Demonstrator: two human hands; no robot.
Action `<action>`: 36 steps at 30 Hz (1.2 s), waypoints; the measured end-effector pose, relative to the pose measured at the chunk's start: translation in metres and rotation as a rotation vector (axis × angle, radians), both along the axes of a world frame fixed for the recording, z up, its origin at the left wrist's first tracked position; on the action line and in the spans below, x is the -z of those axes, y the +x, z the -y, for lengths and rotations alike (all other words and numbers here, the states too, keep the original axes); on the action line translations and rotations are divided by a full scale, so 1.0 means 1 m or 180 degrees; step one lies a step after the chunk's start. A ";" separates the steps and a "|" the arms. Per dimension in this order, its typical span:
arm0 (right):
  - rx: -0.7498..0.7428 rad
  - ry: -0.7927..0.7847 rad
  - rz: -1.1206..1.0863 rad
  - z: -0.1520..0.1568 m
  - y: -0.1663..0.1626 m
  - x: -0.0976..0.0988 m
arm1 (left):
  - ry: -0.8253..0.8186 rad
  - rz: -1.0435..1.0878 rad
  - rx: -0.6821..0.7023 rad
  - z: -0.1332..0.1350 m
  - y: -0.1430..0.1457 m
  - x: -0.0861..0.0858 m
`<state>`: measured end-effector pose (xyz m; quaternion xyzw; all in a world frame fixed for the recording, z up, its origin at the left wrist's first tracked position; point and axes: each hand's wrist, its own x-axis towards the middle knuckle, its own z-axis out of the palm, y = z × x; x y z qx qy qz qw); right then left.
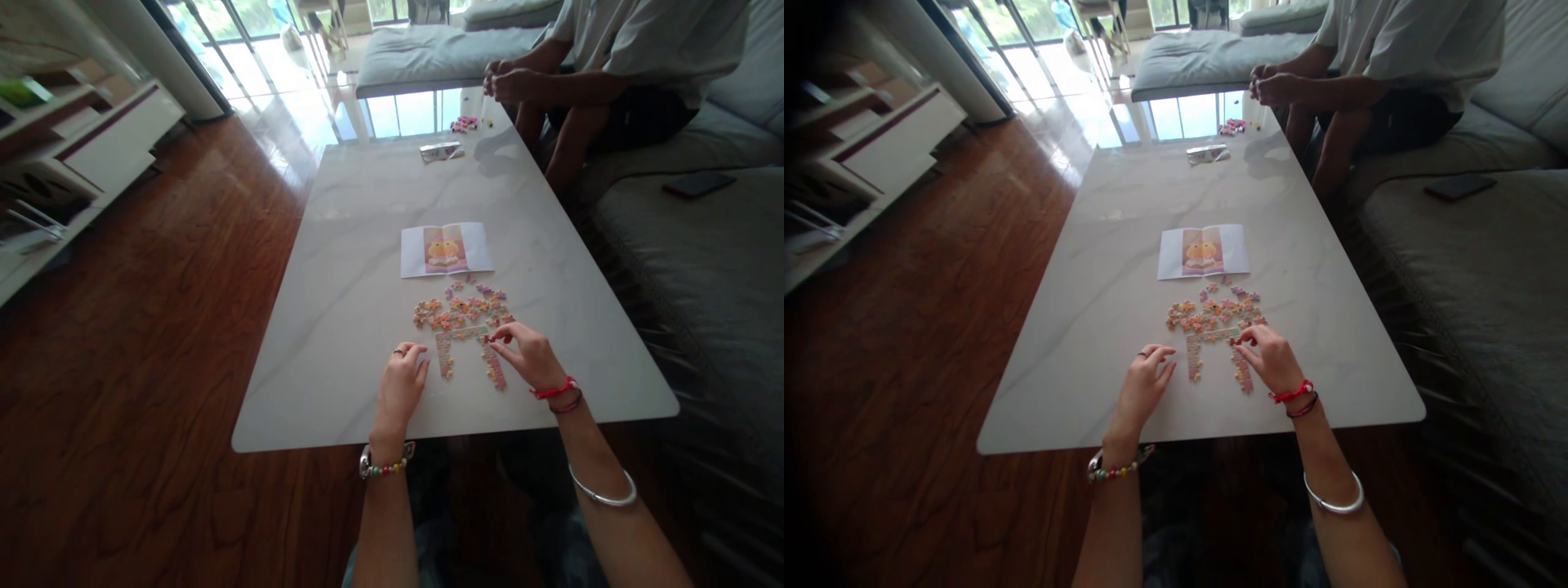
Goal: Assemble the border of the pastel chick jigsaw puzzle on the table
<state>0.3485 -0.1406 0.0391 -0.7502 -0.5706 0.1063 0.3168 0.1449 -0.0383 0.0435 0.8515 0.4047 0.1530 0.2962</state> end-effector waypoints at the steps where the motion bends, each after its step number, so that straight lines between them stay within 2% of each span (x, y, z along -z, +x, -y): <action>1: -0.0146 -0.0024 -0.0168 0.000 -0.008 -0.003 | -0.0072 0.0053 0.0032 0.001 0.000 -0.001; 4: -0.0441 -0.0186 -0.0545 -0.001 -0.033 -0.004 | -0.0278 0.0170 0.0111 0.002 0.000 -0.002; 7: -0.0467 -0.0164 -0.0507 -0.003 -0.047 0.003 | -0.0297 0.0092 0.0072 0.003 -0.001 0.001; 13: -0.1171 -0.0096 0.0017 -0.008 -0.068 0.007 | -0.0251 -0.0079 0.0021 0.001 -0.002 0.005; 17: -0.1093 -0.0320 0.0758 -0.012 -0.096 0.010 | -0.0122 -0.0170 -0.0219 -0.002 -0.007 0.005; 20: -0.1088 -0.0330 0.0908 -0.010 -0.109 0.012 | -0.0156 -0.0167 -0.0218 -0.004 -0.010 0.003; 23: -0.0980 -0.0268 0.0404 -0.002 -0.103 0.010 | -0.0397 -0.0051 -0.0093 -0.004 -0.012 0.000; 27: -0.0473 0.0133 -0.0693 0.016 -0.067 0.006 | -0.0885 0.0017 0.0141 0.001 -0.007 -0.005; 31: -0.0035 0.0318 -0.1592 0.031 -0.035 0.008 | -0.1655 0.0198 0.0370 0.017 0.009 -0.008; 33: 0.0048 0.0368 -0.1832 0.034 -0.032 0.010 | -0.2001 0.0382 0.0426 0.026 0.019 -0.009; 36: 0.0133 0.0440 -0.2022 0.033 -0.039 0.012 | -0.2177 0.0528 0.0533 0.036 0.029 -0.010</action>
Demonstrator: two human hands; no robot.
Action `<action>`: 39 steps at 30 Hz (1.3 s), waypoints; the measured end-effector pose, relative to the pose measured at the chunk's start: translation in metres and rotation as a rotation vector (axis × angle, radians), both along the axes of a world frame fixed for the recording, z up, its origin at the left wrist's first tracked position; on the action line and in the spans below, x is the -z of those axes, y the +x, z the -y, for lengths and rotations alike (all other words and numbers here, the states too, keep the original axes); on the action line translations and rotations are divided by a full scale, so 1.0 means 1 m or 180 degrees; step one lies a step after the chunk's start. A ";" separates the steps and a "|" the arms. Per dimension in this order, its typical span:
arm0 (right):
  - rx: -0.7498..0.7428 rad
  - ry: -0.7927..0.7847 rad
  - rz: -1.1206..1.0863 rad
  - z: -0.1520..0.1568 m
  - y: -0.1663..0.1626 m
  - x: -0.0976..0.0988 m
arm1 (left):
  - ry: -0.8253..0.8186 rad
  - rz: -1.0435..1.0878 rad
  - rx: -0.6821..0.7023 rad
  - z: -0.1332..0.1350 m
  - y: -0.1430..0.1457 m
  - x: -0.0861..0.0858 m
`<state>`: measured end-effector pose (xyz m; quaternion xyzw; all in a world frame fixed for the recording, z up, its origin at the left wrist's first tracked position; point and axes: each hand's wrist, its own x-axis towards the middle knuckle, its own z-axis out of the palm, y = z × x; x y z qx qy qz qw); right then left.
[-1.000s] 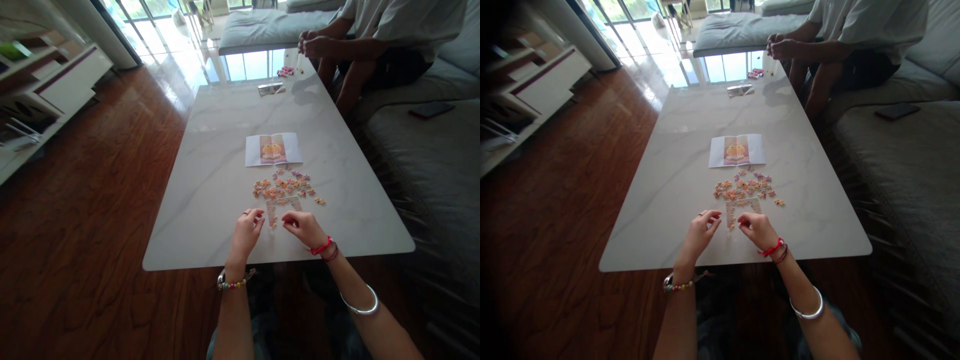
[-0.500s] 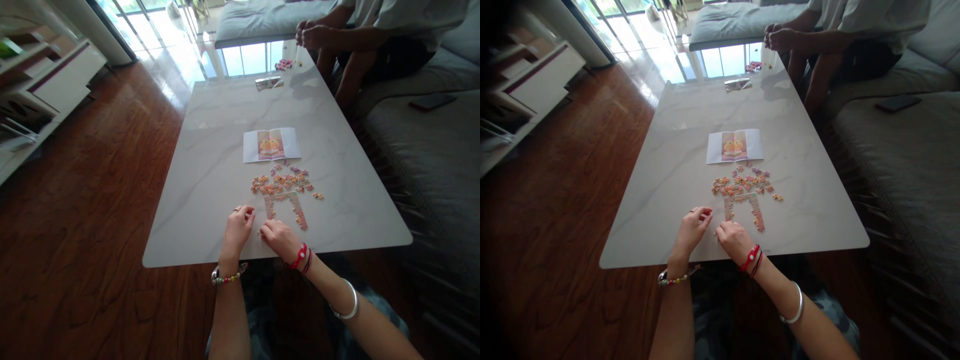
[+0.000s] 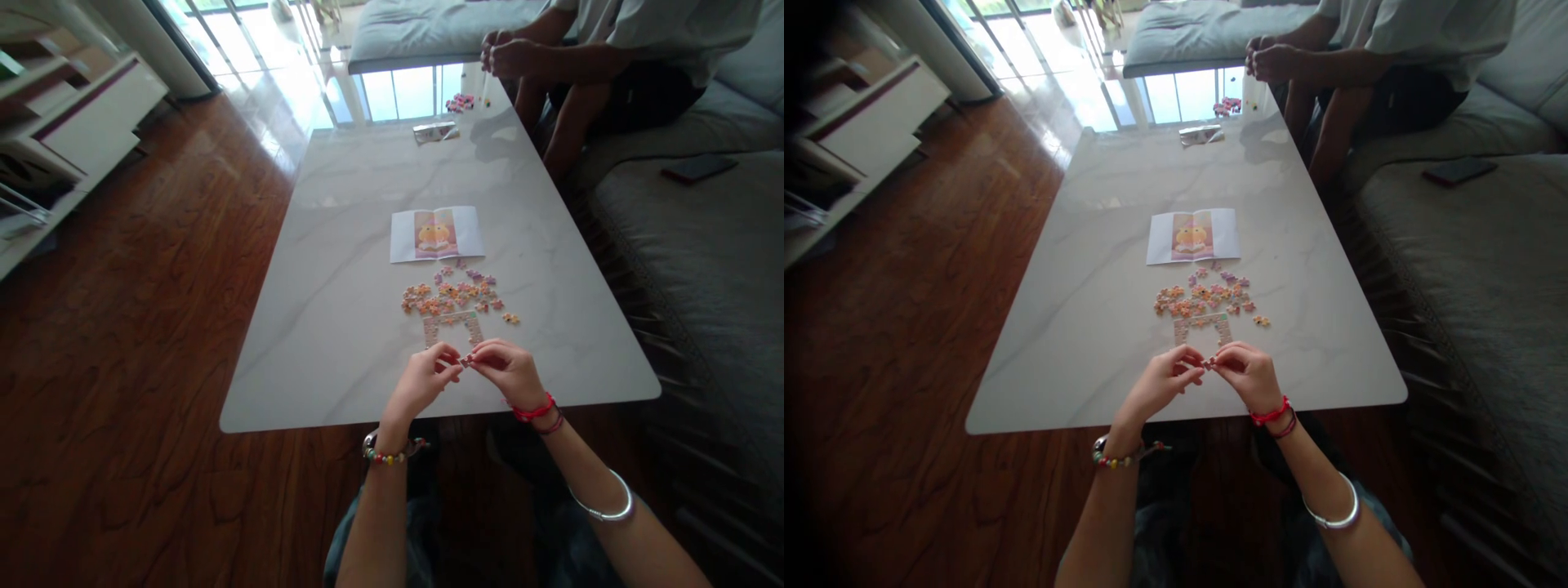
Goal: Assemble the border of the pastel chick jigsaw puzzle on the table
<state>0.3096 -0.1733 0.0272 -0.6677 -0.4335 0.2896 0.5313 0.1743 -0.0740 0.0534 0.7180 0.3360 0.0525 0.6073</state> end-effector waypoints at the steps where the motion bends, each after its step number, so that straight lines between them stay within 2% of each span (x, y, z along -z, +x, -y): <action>1: 0.0010 -0.0016 -0.0092 -0.001 -0.003 0.000 | 0.0004 0.0015 0.0013 0.001 0.002 0.000; 5: -0.0145 -0.0179 -0.0281 -0.002 -0.009 -0.002 | 0.0087 -0.0043 -0.0048 -0.001 -0.001 0.002; 10: -0.0646 -0.0138 0.0633 -0.004 -0.012 -0.002 | -0.0008 -0.0173 -0.0034 -0.008 -0.014 0.005; 15: -0.0793 -0.0243 0.1203 -0.011 -0.023 0.006 | -0.0116 -0.0345 -0.0034 -0.010 -0.025 0.008; 22: -0.0828 -0.0347 0.1609 -0.021 -0.032 0.009 | 0.0079 -0.0423 -0.0266 -0.013 -0.032 0.015; 32: -0.0583 -0.0560 0.1887 -0.031 -0.039 0.008 | 0.1383 -0.0912 -0.0764 -0.017 -0.029 0.015; 35: -0.0509 -0.0620 0.1948 -0.031 -0.041 0.009 | 0.1900 -0.0749 -0.0686 -0.017 -0.028 0.014; 39: -0.0477 -0.0667 0.2034 -0.029 -0.042 0.009 | 0.2519 -0.0422 -0.0310 -0.018 -0.028 0.014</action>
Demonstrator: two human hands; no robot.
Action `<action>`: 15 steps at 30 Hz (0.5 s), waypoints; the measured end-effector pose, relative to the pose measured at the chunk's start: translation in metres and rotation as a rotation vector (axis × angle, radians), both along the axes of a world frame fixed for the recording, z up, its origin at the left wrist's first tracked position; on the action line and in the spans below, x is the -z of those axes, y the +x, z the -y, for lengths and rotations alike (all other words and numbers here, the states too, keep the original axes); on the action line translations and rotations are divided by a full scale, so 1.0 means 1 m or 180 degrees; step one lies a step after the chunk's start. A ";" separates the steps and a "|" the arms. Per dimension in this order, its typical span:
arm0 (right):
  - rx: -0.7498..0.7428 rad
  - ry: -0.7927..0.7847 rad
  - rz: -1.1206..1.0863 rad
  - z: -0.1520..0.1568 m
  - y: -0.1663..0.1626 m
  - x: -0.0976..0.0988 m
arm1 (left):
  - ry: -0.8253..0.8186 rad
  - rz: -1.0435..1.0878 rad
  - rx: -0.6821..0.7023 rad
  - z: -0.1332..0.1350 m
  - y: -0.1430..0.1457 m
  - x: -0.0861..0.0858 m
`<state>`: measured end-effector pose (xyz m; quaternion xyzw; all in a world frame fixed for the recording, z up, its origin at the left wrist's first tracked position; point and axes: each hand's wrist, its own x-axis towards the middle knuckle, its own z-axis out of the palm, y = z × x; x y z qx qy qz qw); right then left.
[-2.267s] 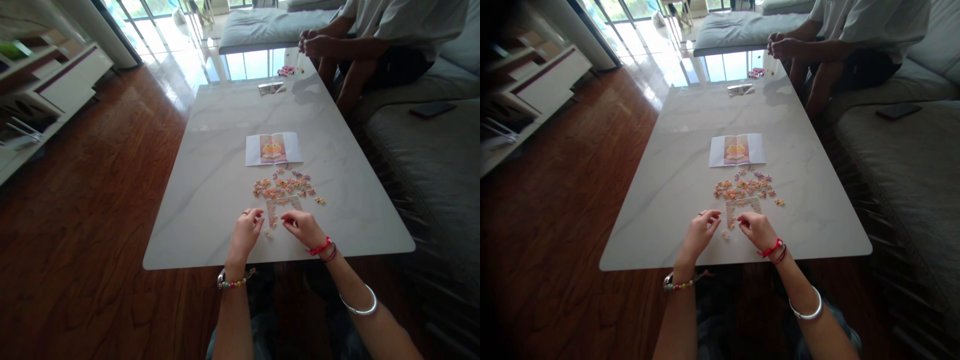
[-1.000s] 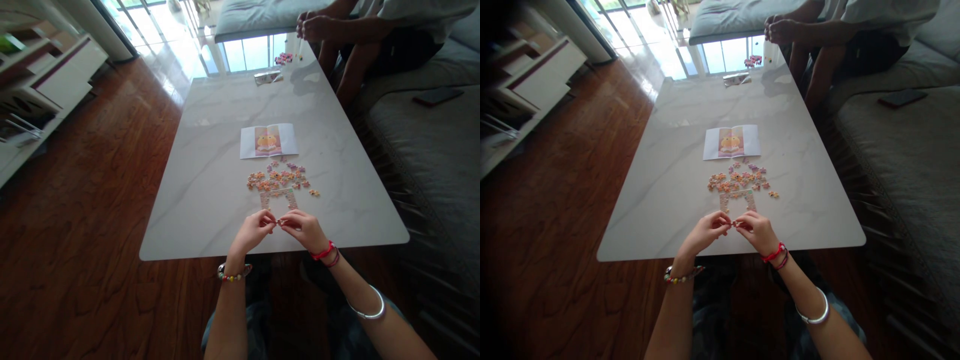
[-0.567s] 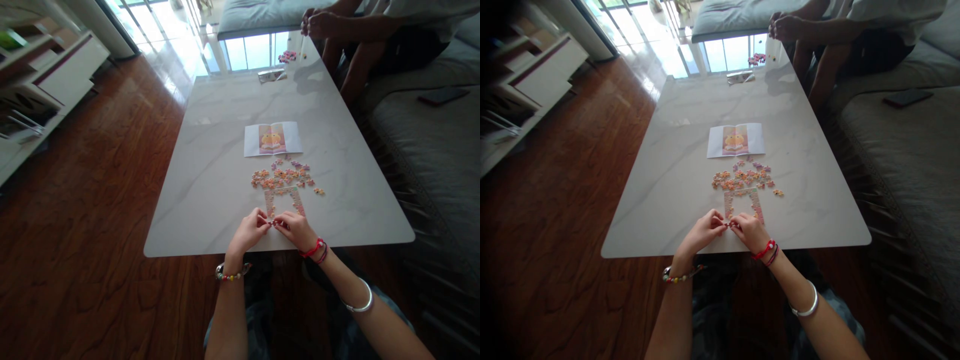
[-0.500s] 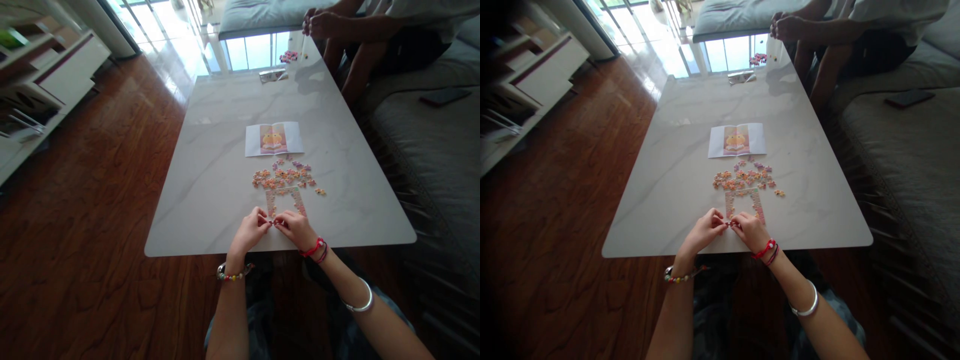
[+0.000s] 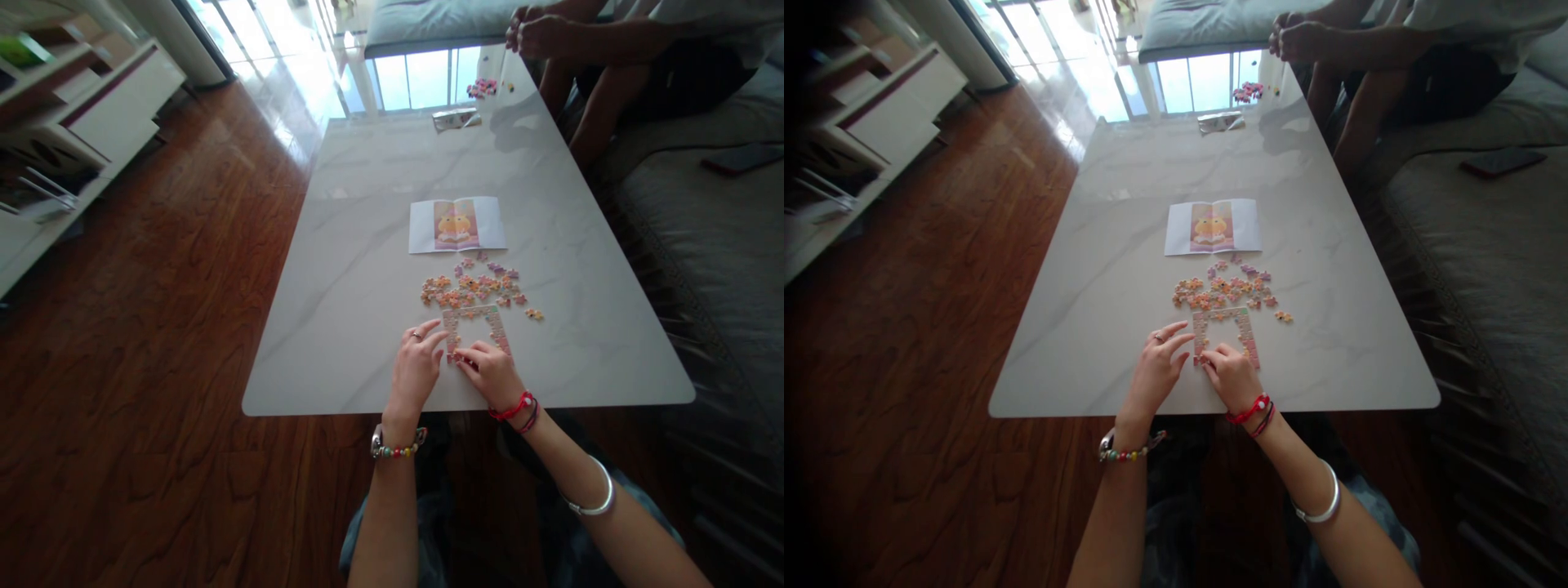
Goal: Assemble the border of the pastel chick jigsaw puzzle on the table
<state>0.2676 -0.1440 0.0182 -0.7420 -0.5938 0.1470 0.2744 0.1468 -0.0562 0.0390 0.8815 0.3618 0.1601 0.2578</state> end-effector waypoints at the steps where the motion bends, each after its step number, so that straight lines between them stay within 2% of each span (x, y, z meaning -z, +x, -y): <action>1: 0.0012 -0.0008 0.0024 0.000 0.000 0.000 | 0.0050 -0.0031 0.0112 0.000 0.000 0.000; 4: 0.0051 -0.0036 0.0051 0.001 0.001 0.000 | -0.0002 -0.0162 0.0299 -0.001 0.001 0.002; 15: 0.0141 -0.0059 -0.0153 -0.001 0.001 -0.003 | -0.0185 -0.0135 0.0188 -0.001 0.004 0.006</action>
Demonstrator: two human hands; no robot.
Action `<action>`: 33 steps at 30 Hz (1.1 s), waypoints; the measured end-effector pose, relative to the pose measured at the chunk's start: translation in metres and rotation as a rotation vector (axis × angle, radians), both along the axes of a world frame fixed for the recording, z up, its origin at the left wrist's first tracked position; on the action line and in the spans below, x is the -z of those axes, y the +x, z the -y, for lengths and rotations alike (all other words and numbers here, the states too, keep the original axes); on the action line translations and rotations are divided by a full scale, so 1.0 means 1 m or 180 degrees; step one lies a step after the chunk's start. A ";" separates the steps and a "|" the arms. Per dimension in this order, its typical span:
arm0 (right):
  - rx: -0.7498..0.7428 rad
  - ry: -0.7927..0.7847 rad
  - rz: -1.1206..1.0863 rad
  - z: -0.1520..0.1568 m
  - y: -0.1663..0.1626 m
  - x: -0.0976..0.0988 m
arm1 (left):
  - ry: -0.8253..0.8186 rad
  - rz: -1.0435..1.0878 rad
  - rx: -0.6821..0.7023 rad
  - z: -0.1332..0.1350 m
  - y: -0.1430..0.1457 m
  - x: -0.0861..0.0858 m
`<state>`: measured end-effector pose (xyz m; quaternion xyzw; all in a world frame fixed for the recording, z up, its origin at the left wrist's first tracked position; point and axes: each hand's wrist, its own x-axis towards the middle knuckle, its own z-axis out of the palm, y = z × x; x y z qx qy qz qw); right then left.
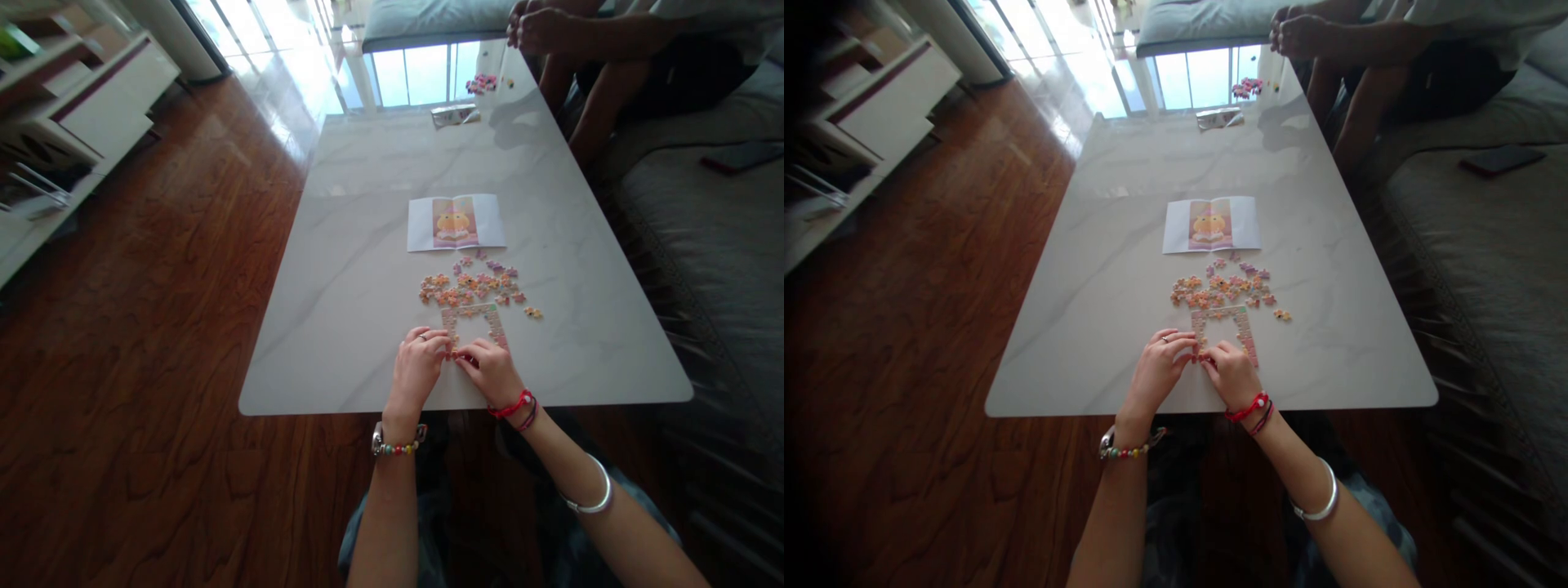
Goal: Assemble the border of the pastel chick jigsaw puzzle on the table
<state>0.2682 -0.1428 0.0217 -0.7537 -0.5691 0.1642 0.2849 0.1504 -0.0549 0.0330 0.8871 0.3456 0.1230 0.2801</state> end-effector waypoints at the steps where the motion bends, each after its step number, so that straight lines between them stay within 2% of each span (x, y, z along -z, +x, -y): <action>1: 0.0009 -0.0012 0.0017 0.000 0.000 0.000 | 0.0001 0.0005 -0.0012 0.000 0.000 0.000; 9: -0.0100 0.0002 -0.0038 0.000 0.002 -0.001 | -0.0047 -0.0029 -0.0106 0.001 0.002 -0.003; 14: -0.0295 -0.0001 -0.0574 0.004 0.012 -0.009 | -0.0039 0.0067 -0.0149 0.002 0.002 -0.006; 16: -0.0128 -0.0064 -0.1030 0.007 0.025 -0.012 | -0.0017 0.0104 -0.0172 0.002 0.002 -0.006; 19: 0.0387 -0.0144 -0.1795 0.015 0.057 -0.016 | 0.0018 0.0137 -0.0162 0.003 0.003 -0.006; 21: 0.0603 -0.0135 -0.1950 0.021 0.080 -0.017 | 0.0045 0.0152 -0.0139 0.003 0.004 -0.006; 23: 0.0704 -0.0214 -0.1790 0.027 0.097 -0.017 | 0.0084 0.0194 -0.0135 0.003 0.005 -0.006; 27: 0.0896 -0.0329 -0.0872 0.031 0.106 -0.014 | 0.0180 0.0385 -0.0189 0.001 0.013 -0.008; 33: 0.1329 0.0302 -0.0083 0.016 0.112 -0.013 | 0.0270 0.0516 -0.0286 -0.011 0.030 -0.011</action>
